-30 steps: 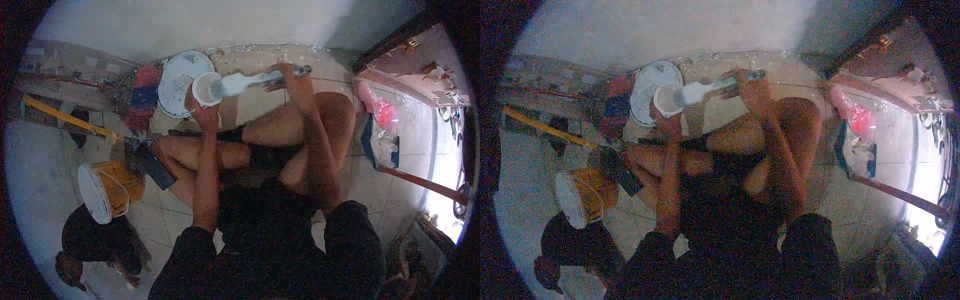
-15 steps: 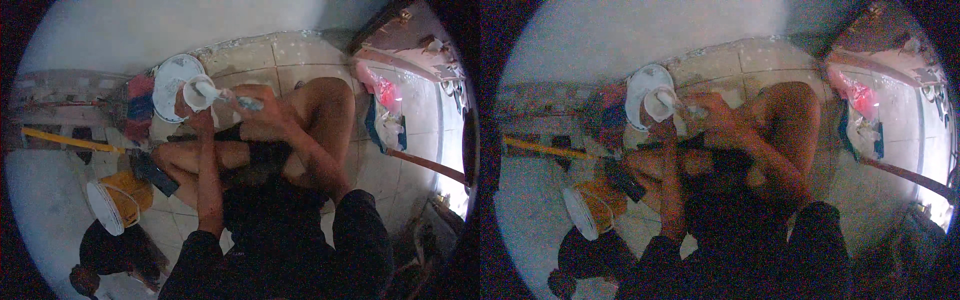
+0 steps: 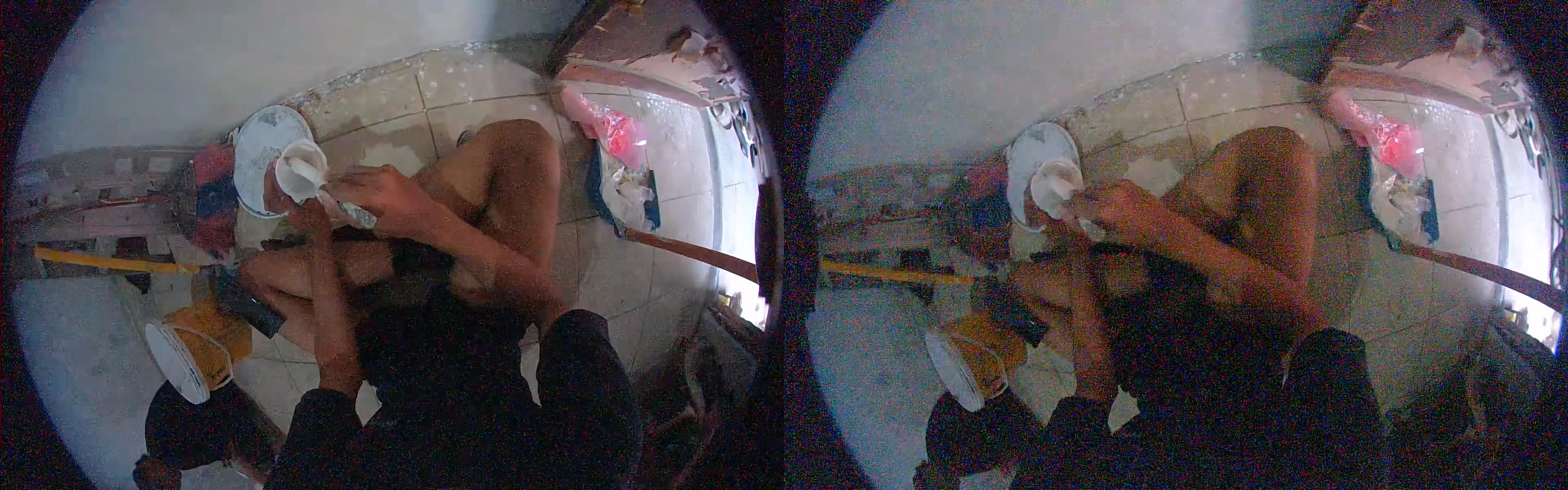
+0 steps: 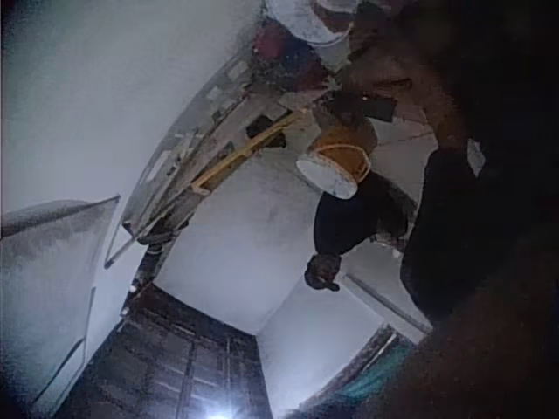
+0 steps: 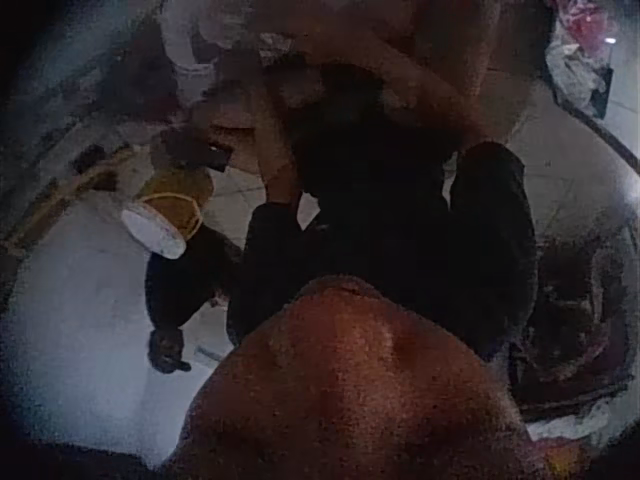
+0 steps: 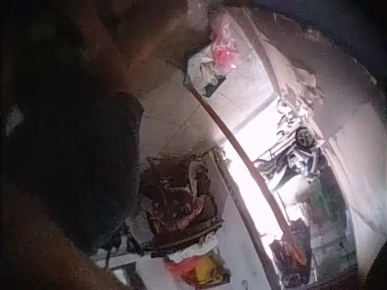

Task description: Repairing a small patch on a wall using a white compound and a paintbrush.

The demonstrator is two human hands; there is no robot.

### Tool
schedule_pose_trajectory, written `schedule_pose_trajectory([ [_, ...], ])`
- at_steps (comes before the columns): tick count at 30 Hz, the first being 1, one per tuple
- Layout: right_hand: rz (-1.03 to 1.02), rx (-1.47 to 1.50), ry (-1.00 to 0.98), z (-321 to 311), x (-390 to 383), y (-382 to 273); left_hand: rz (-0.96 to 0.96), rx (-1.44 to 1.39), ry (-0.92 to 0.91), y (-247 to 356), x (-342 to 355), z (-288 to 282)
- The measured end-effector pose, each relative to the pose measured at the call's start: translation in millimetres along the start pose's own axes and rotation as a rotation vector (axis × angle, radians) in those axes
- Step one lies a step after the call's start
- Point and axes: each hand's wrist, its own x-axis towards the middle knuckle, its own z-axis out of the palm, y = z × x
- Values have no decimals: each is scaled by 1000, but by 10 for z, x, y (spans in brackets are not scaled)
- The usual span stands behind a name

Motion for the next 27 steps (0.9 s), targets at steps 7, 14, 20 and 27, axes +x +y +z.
schedule_pose_trajectory([
  [7,-39,-12,28,-7,22,-6,-8,6,5,-32,-32,-22],
  [14,-75,-14,78,86,1,35,-39,2,16,-77,-65,-21],
  [20,-26,-41,-8,37,-13,22,-48,3,19,-117,-81,-37],
  [27,-85,-34,70,-13,11,-12,-49,-4,16,-144,-116,-35],
])
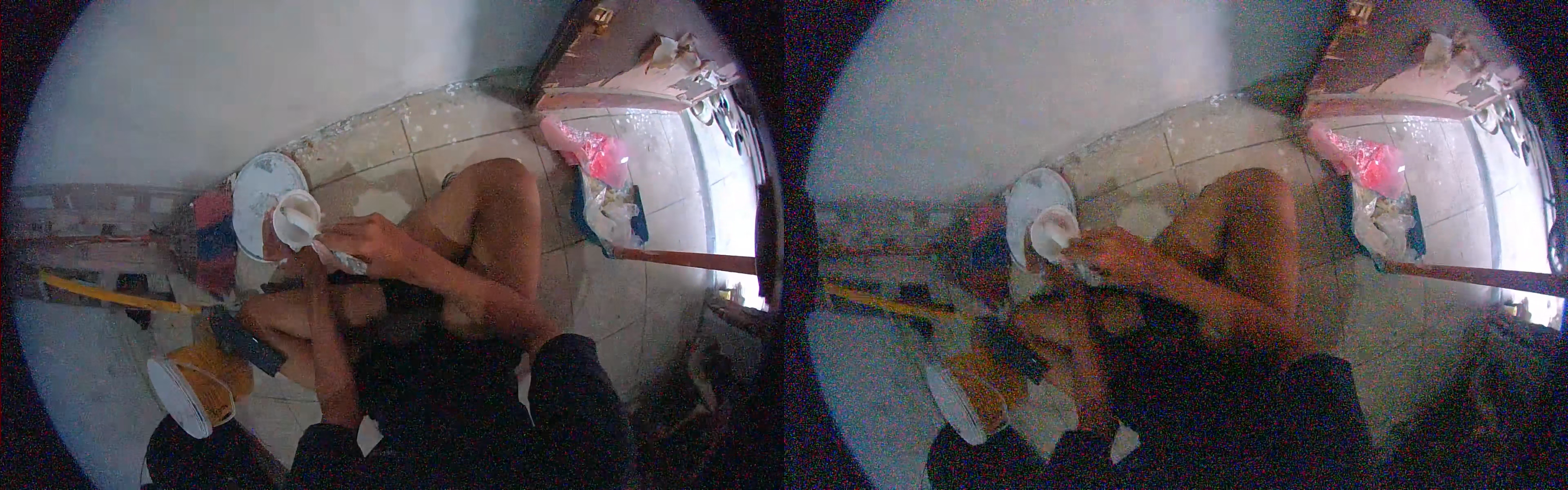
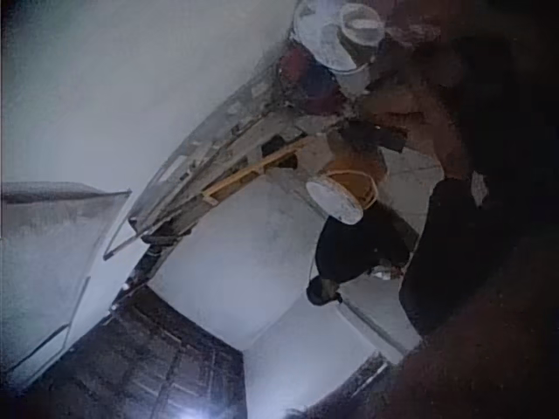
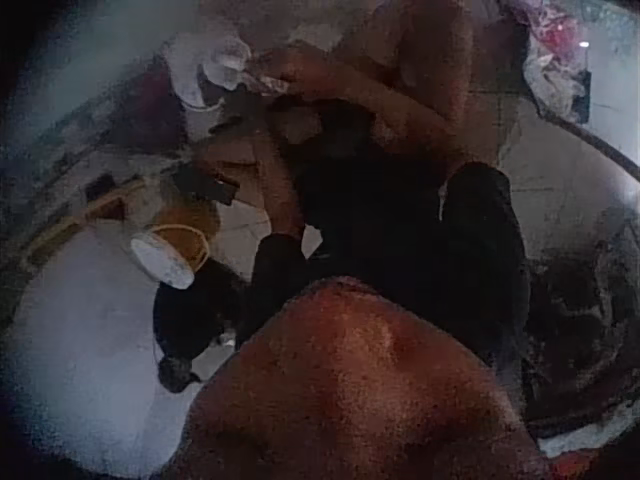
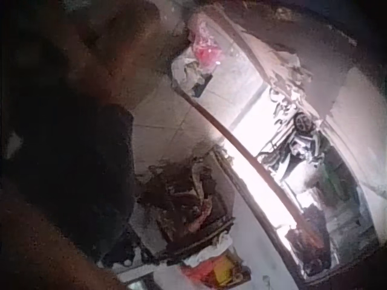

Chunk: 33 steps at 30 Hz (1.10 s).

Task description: Repairing a small patch on a wall using a white compound and a paintbrush.

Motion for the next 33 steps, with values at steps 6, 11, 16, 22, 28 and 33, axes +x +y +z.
schedule_pose_trajectory([
  [6,53,-80,-181,42,-39,33,3,-7,-5,-15,56,-10],
  [11,12,-79,-147,59,-85,70,9,-3,-9,5,39,2],
  [16,1,-129,-183,-8,-100,40,14,1,-15,52,-10,25],
  [22,464,100,68,163,-319,624,39,-12,-9,153,65,136],
  [28,1022,713,505,-358,316,113,127,62,138,603,402,-38],
  [33,821,938,604,-226,-114,761,-35,-327,65,874,479,-191],
])
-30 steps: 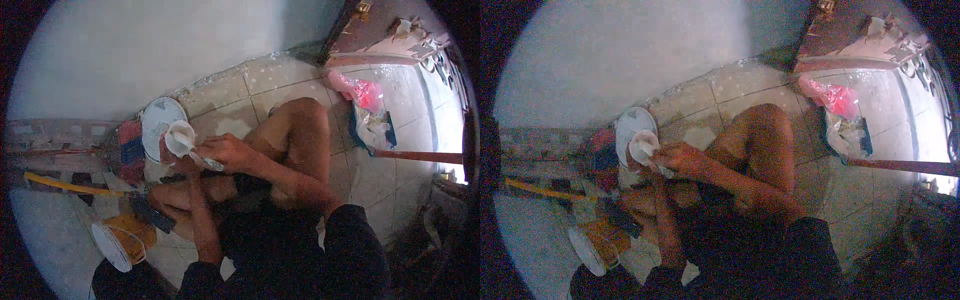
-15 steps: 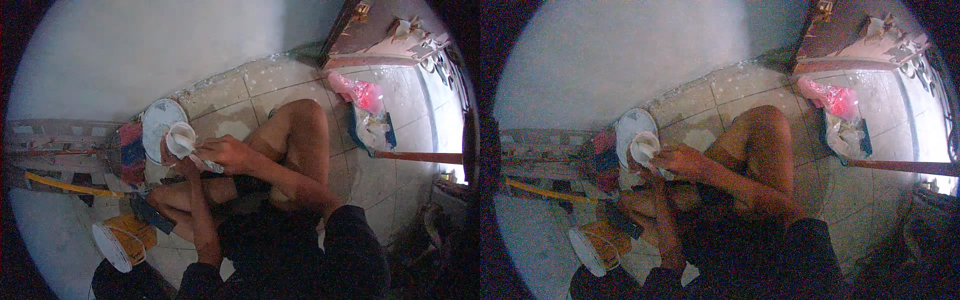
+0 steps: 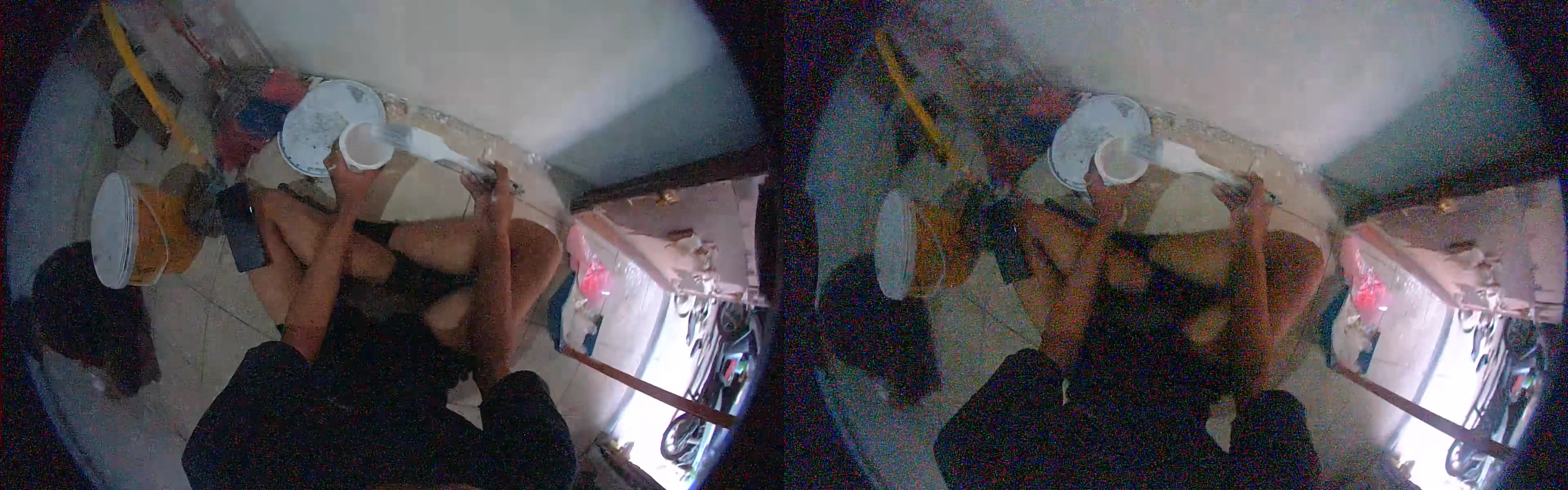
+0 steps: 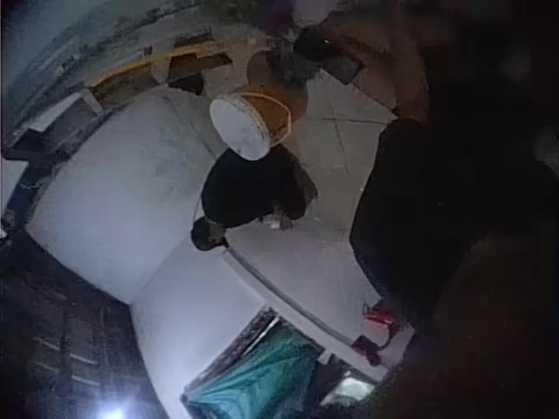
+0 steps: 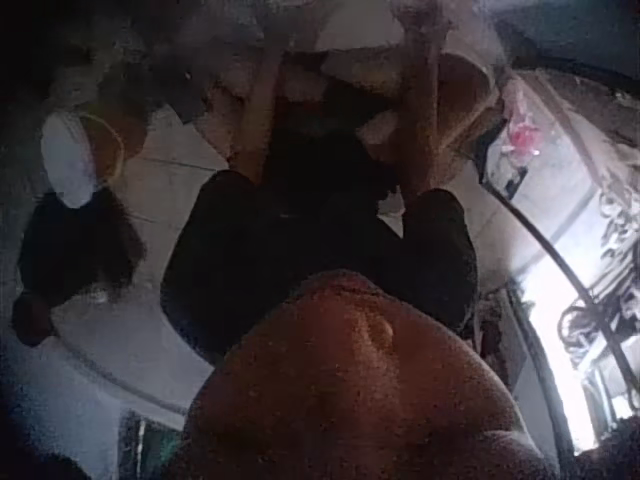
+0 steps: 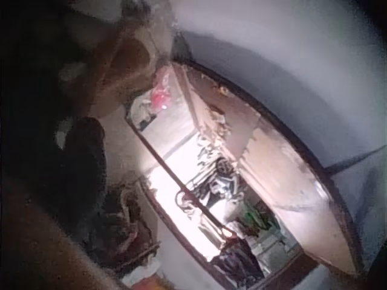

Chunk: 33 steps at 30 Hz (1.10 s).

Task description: Repairing a small patch on a wall using a white compound and a paintbrush.

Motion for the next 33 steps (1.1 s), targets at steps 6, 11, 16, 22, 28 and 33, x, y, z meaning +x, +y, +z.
schedule_pose_trajectory([
  [6,-60,-120,74,11,30,46,84,318,138,59,-45,0],
  [11,-307,-594,49,116,97,52,59,111,-8,114,-4,99],
  [16,-116,745,50,169,123,-93,72,137,-74,14,59,118],
  [22,-267,890,-91,395,-261,-177,19,43,-92,273,14,108],
  [28,-87,1259,-246,43,16,133,101,52,-50,179,35,118],
  [33,-338,428,305,308,-20,470,44,21,-49,284,35,111],
])
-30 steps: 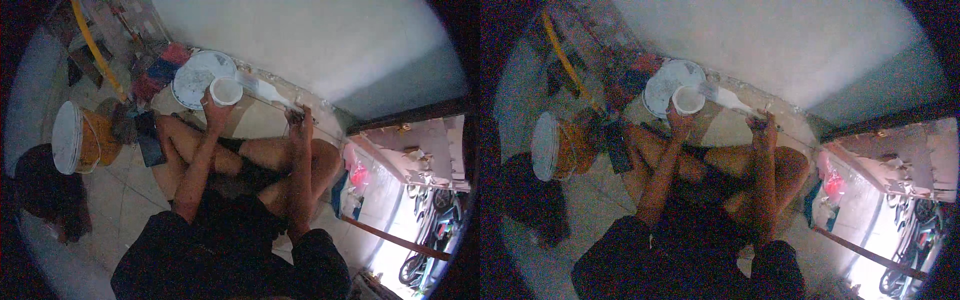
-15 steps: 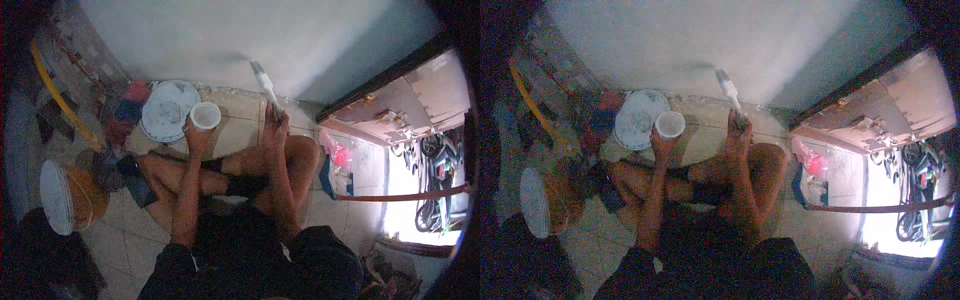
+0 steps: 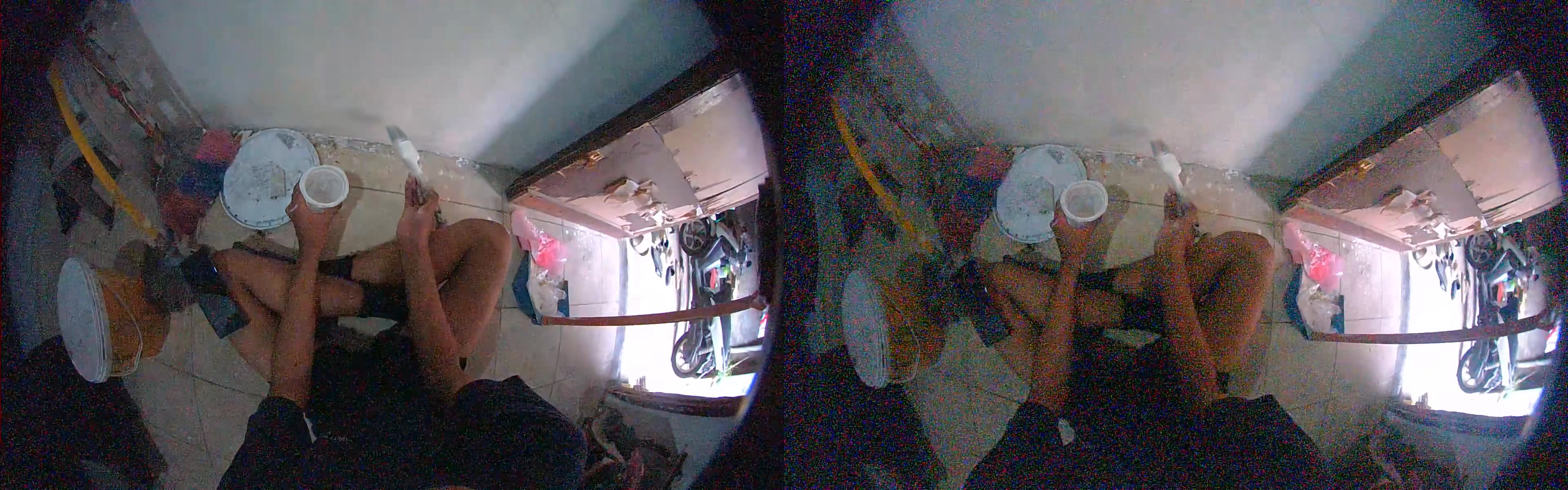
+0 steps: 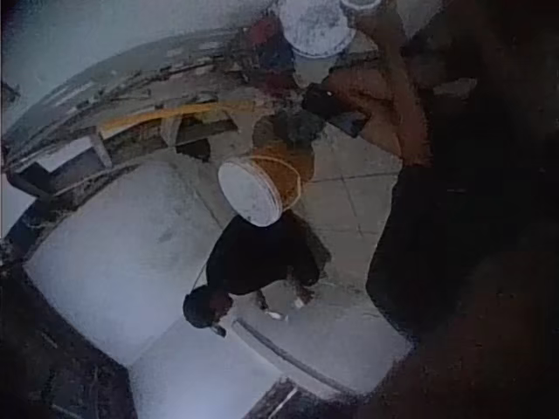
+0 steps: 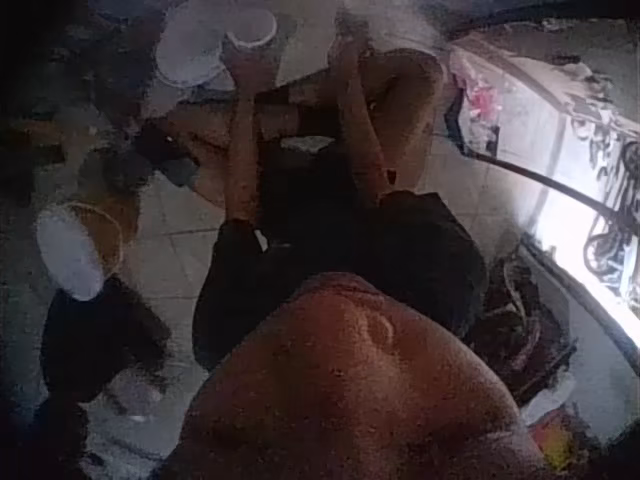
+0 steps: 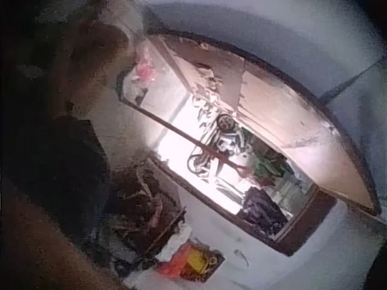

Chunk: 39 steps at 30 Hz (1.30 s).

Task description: Repairing a small patch on a wall using a white compound and a paintbrush.

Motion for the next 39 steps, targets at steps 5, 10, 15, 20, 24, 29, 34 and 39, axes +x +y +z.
schedule_pose_trajectory([
  [5,51,-1,91,-34,60,151,54,80,-23,17,-7,-9],
  [10,194,-26,169,225,-130,197,24,109,50,-119,-25,-58],
  [15,68,-76,48,76,-64,449,40,76,27,-193,-15,-70],
  [20,83,26,88,-127,410,719,-66,69,90,-56,-6,61],
  [24,238,144,219,471,-173,962,-49,291,165,-305,-81,-254],
  [29,229,185,210,831,-13,804,-164,265,176,-356,-105,-45],
  [34,-40,-793,-42,818,231,525,-171,145,127,-445,8,91],
  [39,130,139,118,978,-244,311,-160,169,154,-499,-91,-55],
])
